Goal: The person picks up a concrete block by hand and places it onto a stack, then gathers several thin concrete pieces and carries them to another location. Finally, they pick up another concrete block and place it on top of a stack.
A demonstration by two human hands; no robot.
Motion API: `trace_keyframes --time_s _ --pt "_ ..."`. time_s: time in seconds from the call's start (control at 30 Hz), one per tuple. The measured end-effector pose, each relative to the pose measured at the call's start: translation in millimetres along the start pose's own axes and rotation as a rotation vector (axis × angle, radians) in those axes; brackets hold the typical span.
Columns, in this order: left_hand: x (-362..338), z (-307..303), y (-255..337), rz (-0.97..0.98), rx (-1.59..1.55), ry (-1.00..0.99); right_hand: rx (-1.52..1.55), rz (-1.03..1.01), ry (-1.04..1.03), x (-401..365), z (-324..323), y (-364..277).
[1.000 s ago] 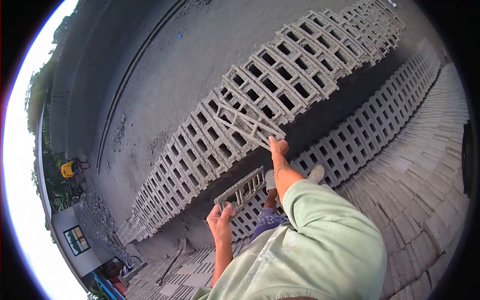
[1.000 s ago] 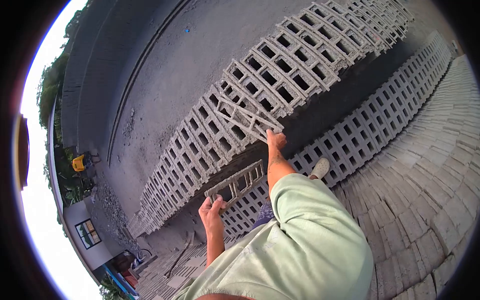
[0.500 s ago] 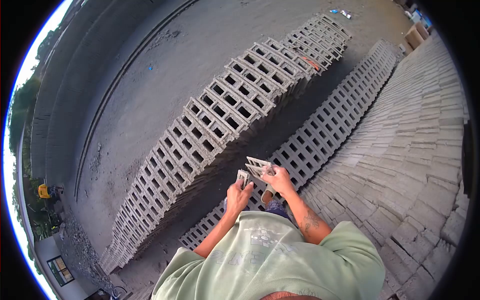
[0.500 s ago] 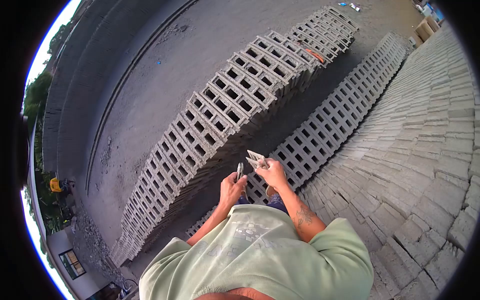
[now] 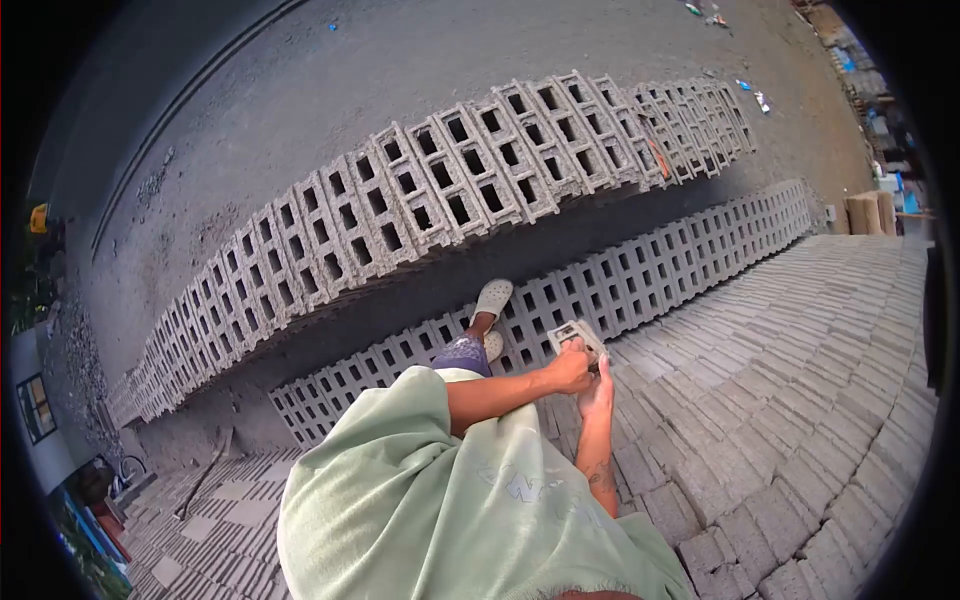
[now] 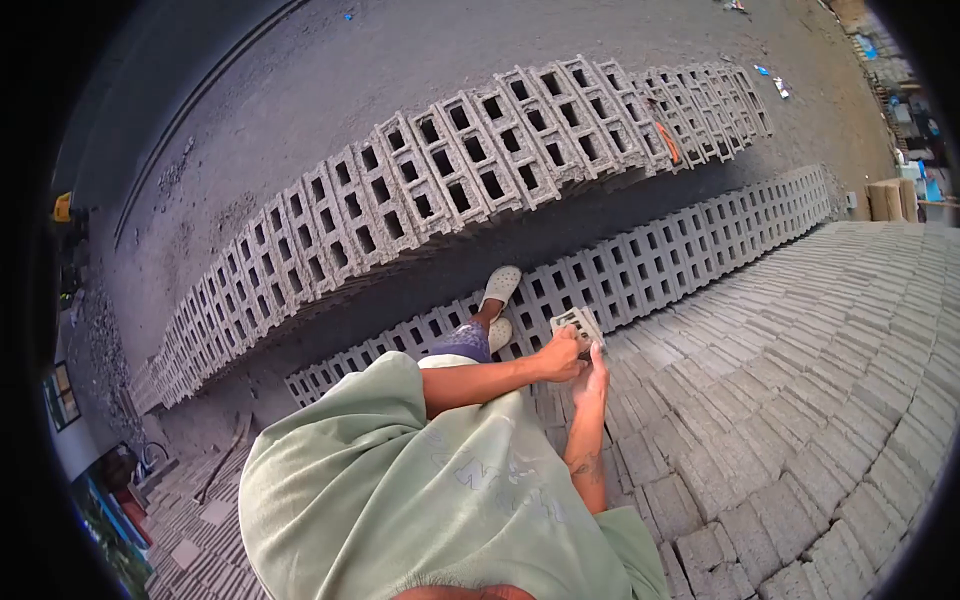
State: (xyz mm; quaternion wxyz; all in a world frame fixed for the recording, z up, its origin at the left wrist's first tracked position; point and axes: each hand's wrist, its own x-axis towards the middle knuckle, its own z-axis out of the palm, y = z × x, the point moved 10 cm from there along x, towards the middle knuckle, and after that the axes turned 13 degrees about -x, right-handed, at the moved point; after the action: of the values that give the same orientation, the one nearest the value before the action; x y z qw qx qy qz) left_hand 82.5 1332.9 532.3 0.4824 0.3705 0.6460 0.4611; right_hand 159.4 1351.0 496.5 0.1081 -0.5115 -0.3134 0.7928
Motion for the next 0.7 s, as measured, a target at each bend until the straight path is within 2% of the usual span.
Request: trace_keyframes --time_s 0.03,0.07,0.1,0.13,0.17,0.27,0.3,0.33,0.4,0.43,0.47,0.67,0.7 --pt "-0.5 -0.2 11.5 0.051 0.068 -0.05 -0.04 0.039 -0.018 -0.1 -2.0 2.2" --pt "1.1 -0.6 17.6 0.108 0.146 -0.111 -0.094 0.032 0.076 1.4 -16.7 -0.5" --pt "7.2 -23.1 10.2 0.085 0.069 -0.032 -0.139 0.013 0.171 6.1 -29.9 -5.9" --pt "10.8 -47.0 -0.3 0.065 -0.009 0.037 -0.156 0.028 0.165 14.0 -34.0 -5.6" --pt "18.5 -92.8 -24.4 -0.039 0.04 0.177 -0.146 0.056 0.177 22.1 -49.9 2.8" --pt "-4.7 -270.8 -116.9 -0.202 0.215 0.918 -0.054 0.128 0.277 39.5 -80.8 18.6" --pt "-11.7 -309.6 -158.3 -0.261 0.33 1.001 -0.116 0.186 0.213 41.0 -78.7 19.0" --pt "-15.3 -337.7 -189.8 -0.294 0.44 1.015 -0.176 0.241 0.148 40.5 -69.4 16.9" --pt "-11.3 -362.8 -233.3 -0.312 0.565 0.849 -0.208 0.318 0.201 39.1 -67.9 13.5" --pt "-8.3 -367.6 -237.9 -0.483 0.593 0.672 -0.241 0.342 0.216 41.5 -69.7 12.5" --pt "-10.8 -368.5 -242.0 -0.476 0.695 0.622 -0.277 0.366 0.229 43.1 -69.0 9.3" --pt "-11.6 -374.9 -265.7 -0.5 0.647 0.44 -0.388 0.444 0.284 26.3 -65.4 22.6" --pt "-10.1 -373.4 -261.6 -0.449 0.645 0.405 -0.372 0.429 0.294 23.4 -67.4 27.1"
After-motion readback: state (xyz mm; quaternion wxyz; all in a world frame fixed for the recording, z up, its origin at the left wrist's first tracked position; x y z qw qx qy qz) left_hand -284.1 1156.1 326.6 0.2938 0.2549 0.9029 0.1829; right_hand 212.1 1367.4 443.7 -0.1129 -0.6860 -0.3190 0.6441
